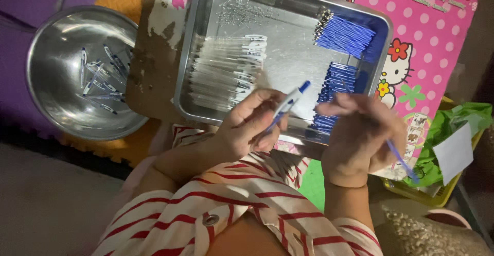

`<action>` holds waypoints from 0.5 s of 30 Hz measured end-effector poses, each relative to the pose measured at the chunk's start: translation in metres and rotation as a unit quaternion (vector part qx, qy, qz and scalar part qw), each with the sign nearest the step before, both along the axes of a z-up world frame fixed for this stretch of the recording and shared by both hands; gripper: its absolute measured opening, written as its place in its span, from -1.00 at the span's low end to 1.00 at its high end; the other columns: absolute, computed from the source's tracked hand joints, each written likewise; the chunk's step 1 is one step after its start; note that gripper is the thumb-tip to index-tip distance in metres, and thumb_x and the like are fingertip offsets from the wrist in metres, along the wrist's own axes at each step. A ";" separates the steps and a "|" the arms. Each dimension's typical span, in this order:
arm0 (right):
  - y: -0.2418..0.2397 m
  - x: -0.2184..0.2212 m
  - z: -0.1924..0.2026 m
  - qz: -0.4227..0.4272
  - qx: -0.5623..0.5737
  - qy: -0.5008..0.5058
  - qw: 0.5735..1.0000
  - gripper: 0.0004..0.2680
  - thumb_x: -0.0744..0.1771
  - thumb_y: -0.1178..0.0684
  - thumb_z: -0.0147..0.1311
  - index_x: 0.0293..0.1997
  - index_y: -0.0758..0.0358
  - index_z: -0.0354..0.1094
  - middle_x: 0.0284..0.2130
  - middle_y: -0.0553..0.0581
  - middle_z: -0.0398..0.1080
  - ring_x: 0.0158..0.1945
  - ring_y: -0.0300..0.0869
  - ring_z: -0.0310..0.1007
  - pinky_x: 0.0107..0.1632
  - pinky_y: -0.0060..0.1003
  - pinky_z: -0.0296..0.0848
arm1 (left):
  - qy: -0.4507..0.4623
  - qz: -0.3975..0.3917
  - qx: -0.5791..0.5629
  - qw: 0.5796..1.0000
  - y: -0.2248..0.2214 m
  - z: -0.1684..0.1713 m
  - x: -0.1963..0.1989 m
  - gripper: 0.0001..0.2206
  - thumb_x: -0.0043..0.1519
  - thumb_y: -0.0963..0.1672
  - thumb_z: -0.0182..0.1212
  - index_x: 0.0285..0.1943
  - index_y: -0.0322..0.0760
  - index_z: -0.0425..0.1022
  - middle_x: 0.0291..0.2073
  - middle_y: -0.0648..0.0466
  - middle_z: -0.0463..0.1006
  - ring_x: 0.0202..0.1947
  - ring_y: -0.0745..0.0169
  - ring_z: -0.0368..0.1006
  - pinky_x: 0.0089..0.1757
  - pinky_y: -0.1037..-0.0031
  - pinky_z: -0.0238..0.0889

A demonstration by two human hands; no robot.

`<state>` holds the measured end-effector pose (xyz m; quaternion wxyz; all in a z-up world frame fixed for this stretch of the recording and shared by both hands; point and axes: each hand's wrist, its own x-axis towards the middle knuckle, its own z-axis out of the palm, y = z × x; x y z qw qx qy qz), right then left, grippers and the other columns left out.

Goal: The person assembles pens by picking up pen barrels, inserting ink refills, and attaching blue clips one by one.

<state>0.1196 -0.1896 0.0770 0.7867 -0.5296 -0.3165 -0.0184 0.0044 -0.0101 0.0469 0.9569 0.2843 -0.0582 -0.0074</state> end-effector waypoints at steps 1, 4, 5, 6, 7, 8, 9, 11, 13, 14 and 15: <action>0.008 -0.001 0.010 -0.002 -0.002 0.001 1.000 -0.64 0.54 -0.22 -0.13 0.29 0.29 0.39 0.02 0.42 0.50 -0.12 0.15 0.65 -0.15 -0.07 0.75 | 0.001 -0.002 -0.002 1.000 -0.002 0.000 -0.002 -0.74 0.58 -0.16 -0.07 0.39 -0.40 0.21 -0.09 -0.06 0.48 -0.50 0.37 0.31 -0.51 0.59 0.22; 0.025 0.000 0.034 -0.074 -0.138 -0.054 0.986 -0.66 0.50 -0.16 -0.09 0.01 0.45 0.34 -0.27 0.35 0.39 -0.23 0.01 0.48 -0.09 -0.20 0.54 | 0.026 -0.072 -0.013 0.997 -0.008 0.001 -0.005 -0.75 0.58 -0.19 -0.08 0.41 -0.33 0.26 -0.04 -0.04 0.50 -0.49 0.38 0.32 -0.46 0.63 0.10; 0.026 0.003 0.038 -0.025 -0.153 -0.027 0.988 -0.72 0.43 -0.14 0.05 -0.14 0.36 0.32 -0.36 0.26 0.36 -0.27 -0.05 0.42 -0.14 -0.24 0.46 | 0.028 -0.082 -0.009 0.996 -0.011 0.000 -0.005 -0.74 0.57 -0.18 -0.07 0.42 -0.33 0.24 -0.05 -0.04 0.51 -0.50 0.40 0.28 -0.46 0.63 0.07; 0.028 0.007 0.043 0.024 -0.167 0.001 0.986 -0.74 0.36 -0.13 0.20 -0.30 0.26 0.30 -0.44 0.17 0.33 -0.32 -0.12 0.37 -0.19 -0.28 0.38 | 0.030 -0.092 -0.006 0.995 -0.013 0.000 -0.005 -0.73 0.57 -0.17 -0.06 0.43 -0.33 0.23 -0.07 -0.04 0.51 -0.51 0.41 0.25 -0.46 0.64 0.04; 0.025 0.010 0.039 0.020 -0.168 0.002 0.986 -0.74 0.36 -0.13 0.20 -0.30 0.26 0.30 -0.44 0.17 0.33 -0.32 -0.12 0.37 -0.19 -0.28 0.38 | 0.031 -0.096 -0.006 0.995 -0.013 -0.001 -0.005 -0.73 0.57 -0.17 -0.06 0.43 -0.33 0.23 -0.07 -0.04 0.51 -0.51 0.41 0.25 -0.46 0.64 0.04; 0.022 0.013 0.035 0.041 -0.156 0.014 0.987 -0.76 0.36 -0.10 0.21 -0.30 0.28 0.33 -0.45 0.18 0.34 -0.35 -0.11 0.38 -0.22 -0.27 0.40 | 0.039 -0.095 0.003 0.995 -0.013 -0.002 -0.005 -0.74 0.57 -0.17 -0.05 0.41 -0.31 0.25 -0.09 -0.04 0.50 -0.53 0.41 0.23 -0.46 0.62 0.05; 0.019 0.017 0.031 0.062 -0.144 0.027 0.987 -0.78 0.36 -0.06 0.23 -0.30 0.29 0.35 -0.46 0.19 0.35 -0.37 -0.10 0.38 -0.24 -0.26 0.42 | 0.046 -0.093 0.012 0.994 -0.013 -0.002 -0.005 -0.75 0.56 -0.16 -0.04 0.39 -0.29 0.27 -0.11 -0.05 0.48 -0.55 0.41 0.21 -0.47 0.60 0.05; 0.017 0.015 0.037 0.059 -0.167 0.020 0.984 -0.77 0.39 -0.08 0.18 -0.26 0.32 0.39 -0.42 0.19 0.40 -0.32 -0.09 0.42 -0.19 -0.27 0.43 | 0.059 -0.097 0.010 0.994 -0.013 -0.001 -0.006 -0.75 0.55 -0.16 -0.04 0.39 -0.29 0.26 -0.11 -0.05 0.48 -0.54 0.40 0.20 -0.47 0.60 0.05; 0.018 0.013 0.042 0.057 -0.188 0.013 0.980 -0.76 0.41 -0.09 0.12 -0.22 0.34 0.44 -0.37 0.20 0.45 -0.27 -0.09 0.45 -0.13 -0.27 0.43 | 0.071 -0.098 0.009 0.993 -0.011 0.001 -0.005 -0.74 0.54 -0.15 -0.03 0.38 -0.29 0.25 -0.12 -0.06 0.48 -0.53 0.39 0.18 -0.47 0.60 0.04; 0.018 0.012 0.044 0.047 -0.205 0.006 0.978 -0.74 0.43 -0.09 0.06 -0.22 0.37 0.45 -0.36 0.21 0.46 -0.25 -0.07 0.45 -0.10 -0.25 0.42 | 0.077 -0.098 0.010 0.992 -0.010 0.002 -0.005 -0.74 0.54 -0.14 -0.02 0.37 -0.29 0.25 -0.12 -0.06 0.48 -0.53 0.39 0.17 -0.47 0.59 0.03; 0.019 0.010 0.047 0.038 -0.221 -0.001 0.975 -0.71 0.45 -0.08 -0.01 -0.21 0.40 0.45 -0.36 0.23 0.47 -0.23 -0.05 0.45 -0.08 -0.23 0.42 | 0.084 -0.097 0.010 0.992 -0.009 0.003 -0.006 -0.74 0.54 -0.13 -0.02 0.37 -0.29 0.25 -0.13 -0.07 0.47 -0.53 0.39 0.16 -0.47 0.59 0.02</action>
